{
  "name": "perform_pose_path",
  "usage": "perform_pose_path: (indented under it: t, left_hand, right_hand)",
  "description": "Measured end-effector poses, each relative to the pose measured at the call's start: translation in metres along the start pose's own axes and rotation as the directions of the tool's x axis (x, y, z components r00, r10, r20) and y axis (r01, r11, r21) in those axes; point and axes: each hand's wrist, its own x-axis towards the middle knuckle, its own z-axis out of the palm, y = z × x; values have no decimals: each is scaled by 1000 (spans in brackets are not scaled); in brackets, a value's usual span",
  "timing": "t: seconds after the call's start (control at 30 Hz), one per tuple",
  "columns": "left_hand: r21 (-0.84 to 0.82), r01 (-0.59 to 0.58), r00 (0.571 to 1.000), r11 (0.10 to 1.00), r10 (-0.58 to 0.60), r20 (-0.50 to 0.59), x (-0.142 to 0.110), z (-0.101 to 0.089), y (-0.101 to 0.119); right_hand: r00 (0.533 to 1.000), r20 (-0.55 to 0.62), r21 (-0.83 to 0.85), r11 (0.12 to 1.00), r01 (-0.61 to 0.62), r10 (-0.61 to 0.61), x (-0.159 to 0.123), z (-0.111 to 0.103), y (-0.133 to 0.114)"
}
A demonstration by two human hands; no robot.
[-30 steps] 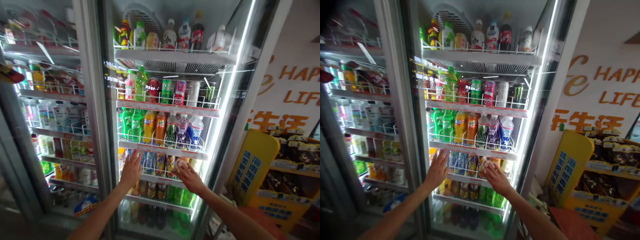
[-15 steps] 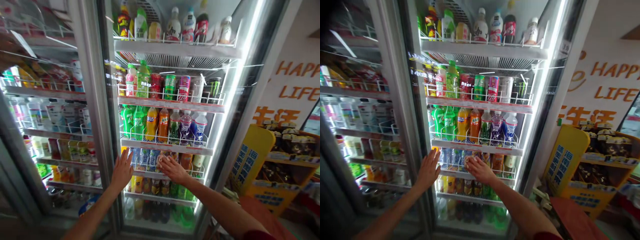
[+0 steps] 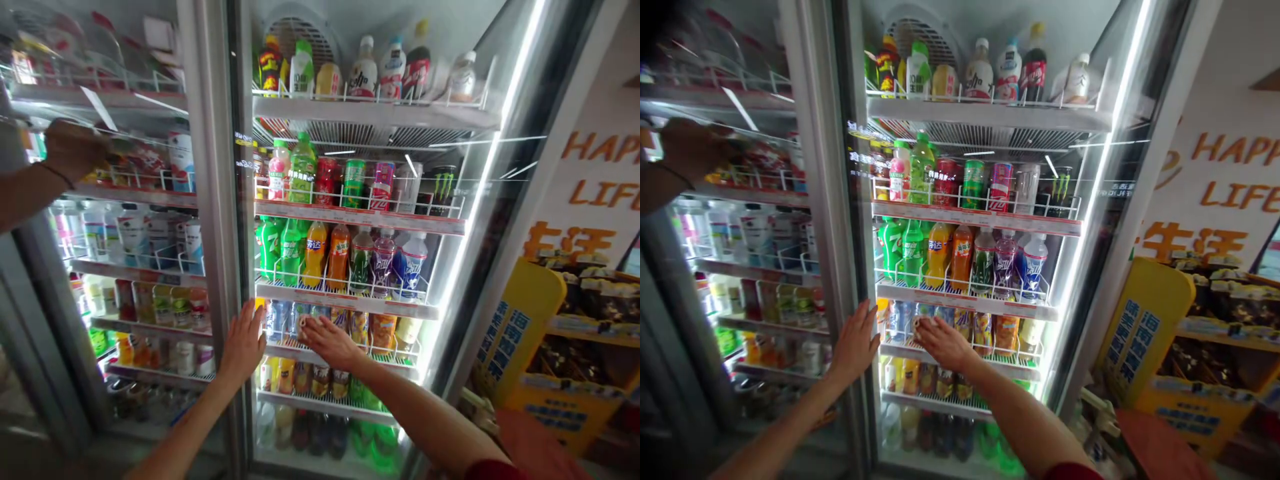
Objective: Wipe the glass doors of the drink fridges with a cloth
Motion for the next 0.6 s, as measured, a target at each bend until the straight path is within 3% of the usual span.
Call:
perform_pose_path:
  t: [0.03,0.1,0.17,0.23,0.3,0.37,0.43,0.47,0.53,0.6]
  left_hand:
    - [6,-2,1000,1000,2,-4,2,-2,-2]
    - [23,-4,1000,1000,5,-11,7,-5,-4]
    - [31,-6,1000,999,6,-15,13,-7,-1]
    - [22,-13,1000,1000,13,-9,17,-7,3]
    - [10,-21,1000,1000,21,-7,19,-7,6]
    - [12,-29,1000,1000,29,-7,19,-8,7]
    - [23,-35,999,999,35,-9,21,-9,7]
    - [25,-37,999,999,37,-10,23,-9,6]
    - [19,-35,999,999,35,-24,29,-11,6]
    - [2,-27,999,1000,27,-47,36,-13,8]
  right_hand:
    - [1000,-8,-14,1000,2,-2,4,-5,7]
    - [990,-72,-55,990,-128,124,24,-30,37]
    - [919,-196,-76,929,-361,341,49,-58,68]
    - [852,-276,-73,874,-481,446,61,-68,77]
    - [902,-240,-77,919,-387,360,52,-56,59]
    - [980,-122,-66,984,-165,156,32,-32,31]
    - [1000,-14,-40,999,15,-16,17,-20,18]
    - [999,8,-41,998,43,-42,16,-22,23]
    - [997,-39,-83,994,-68,65,27,-45,51]
    - [941,-180,-120,943,-310,287,47,-78,87]
